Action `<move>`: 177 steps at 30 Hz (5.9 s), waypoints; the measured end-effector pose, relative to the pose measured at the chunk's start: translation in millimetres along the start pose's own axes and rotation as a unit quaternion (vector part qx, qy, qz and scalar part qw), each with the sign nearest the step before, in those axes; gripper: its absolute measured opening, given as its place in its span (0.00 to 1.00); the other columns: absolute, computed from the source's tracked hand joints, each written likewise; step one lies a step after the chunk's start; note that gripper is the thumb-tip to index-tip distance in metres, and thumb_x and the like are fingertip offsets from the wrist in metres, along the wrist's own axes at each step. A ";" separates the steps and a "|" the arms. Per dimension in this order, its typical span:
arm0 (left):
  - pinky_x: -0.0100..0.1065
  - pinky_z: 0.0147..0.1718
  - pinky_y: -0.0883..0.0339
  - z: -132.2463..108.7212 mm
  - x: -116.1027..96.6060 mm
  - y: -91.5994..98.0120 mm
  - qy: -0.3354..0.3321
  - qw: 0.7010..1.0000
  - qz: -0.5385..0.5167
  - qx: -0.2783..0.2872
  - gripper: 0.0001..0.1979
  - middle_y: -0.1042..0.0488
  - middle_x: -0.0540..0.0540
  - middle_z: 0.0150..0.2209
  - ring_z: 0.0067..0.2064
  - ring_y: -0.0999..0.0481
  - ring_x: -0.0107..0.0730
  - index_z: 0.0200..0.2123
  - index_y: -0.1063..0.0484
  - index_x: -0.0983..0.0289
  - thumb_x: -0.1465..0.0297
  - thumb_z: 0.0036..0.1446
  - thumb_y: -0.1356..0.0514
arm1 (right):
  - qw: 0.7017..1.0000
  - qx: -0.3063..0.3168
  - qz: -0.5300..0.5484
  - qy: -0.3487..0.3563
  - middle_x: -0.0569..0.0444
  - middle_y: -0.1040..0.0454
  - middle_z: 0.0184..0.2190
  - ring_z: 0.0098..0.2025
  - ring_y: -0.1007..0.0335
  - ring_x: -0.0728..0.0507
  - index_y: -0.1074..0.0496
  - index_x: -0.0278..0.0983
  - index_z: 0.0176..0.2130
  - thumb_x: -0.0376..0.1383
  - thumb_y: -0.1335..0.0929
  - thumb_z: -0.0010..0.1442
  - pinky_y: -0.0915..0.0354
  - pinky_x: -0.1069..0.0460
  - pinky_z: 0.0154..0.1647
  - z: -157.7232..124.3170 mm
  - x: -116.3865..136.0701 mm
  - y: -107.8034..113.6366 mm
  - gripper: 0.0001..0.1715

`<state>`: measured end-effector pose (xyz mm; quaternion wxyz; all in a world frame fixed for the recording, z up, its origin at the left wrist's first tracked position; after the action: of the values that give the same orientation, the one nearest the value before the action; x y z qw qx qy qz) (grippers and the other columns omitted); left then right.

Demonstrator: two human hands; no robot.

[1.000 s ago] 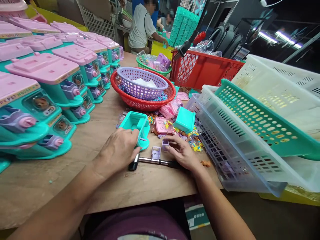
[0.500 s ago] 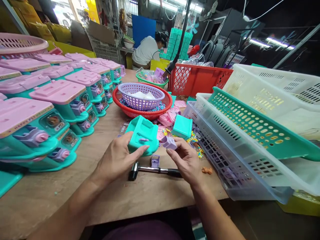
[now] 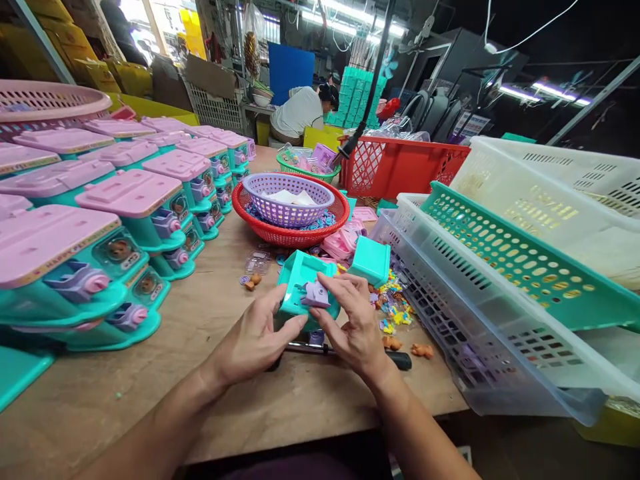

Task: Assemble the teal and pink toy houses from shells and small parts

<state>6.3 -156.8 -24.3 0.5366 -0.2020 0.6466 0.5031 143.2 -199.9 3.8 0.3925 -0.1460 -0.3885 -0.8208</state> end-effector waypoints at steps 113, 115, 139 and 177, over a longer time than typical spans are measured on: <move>0.46 0.42 0.27 15.3 -30.9 -18.5 0.008 0.931 0.349 0.105 0.09 0.22 0.60 0.35 0.41 0.22 0.46 0.37 0.25 0.65 0.70 0.62 0.45 | 0.995 0.088 0.020 0.032 0.49 0.23 0.40 0.45 0.31 0.39 0.27 0.41 0.52 0.27 0.25 0.54 0.32 0.40 0.44 -31.5 -27.7 -6.7 0.26; 0.45 0.42 0.27 16.5 -30.3 -18.0 0.017 0.933 0.339 0.123 0.10 0.21 0.60 0.35 0.41 0.22 0.46 0.36 0.25 0.65 0.70 0.63 0.46 | 0.995 0.088 0.010 0.036 0.49 0.23 0.41 0.45 0.31 0.39 0.27 0.41 0.52 0.27 0.25 0.54 0.32 0.41 0.44 -31.6 -26.2 -7.0 0.27; 0.42 0.37 0.27 20.3 -28.6 -16.2 0.054 0.940 0.311 0.130 0.12 0.20 0.60 0.33 0.37 0.21 0.46 0.33 0.24 0.65 0.71 0.61 0.47 | 0.996 0.082 0.000 0.039 0.46 0.25 0.42 0.46 0.28 0.38 0.30 0.38 0.53 0.29 0.27 0.55 0.30 0.38 0.47 -36.7 -21.9 -9.2 0.26; 0.49 0.50 0.34 -10.5 -43.0 18.0 -0.132 0.870 0.451 0.150 0.08 0.24 0.60 0.37 0.45 0.26 0.48 0.38 0.26 0.66 0.68 0.57 0.38 | 0.925 0.253 -0.147 0.241 0.50 0.24 0.48 0.58 0.37 0.37 0.31 0.39 0.53 0.50 0.33 0.65 0.49 0.39 0.62 37.4 36.3 -42.2 0.23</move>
<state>1.5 -170.5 21.2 0.3552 0.2635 0.6583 0.6091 85.3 -174.7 26.0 0.3733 0.2188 -0.4944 -0.7539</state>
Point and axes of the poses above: each hand's wrist, its own z-axis towards the middle knuckle, its own y-axis out of the back of the hand, x = y × z, the point moved 9 cm from there along z, towards the middle knuckle
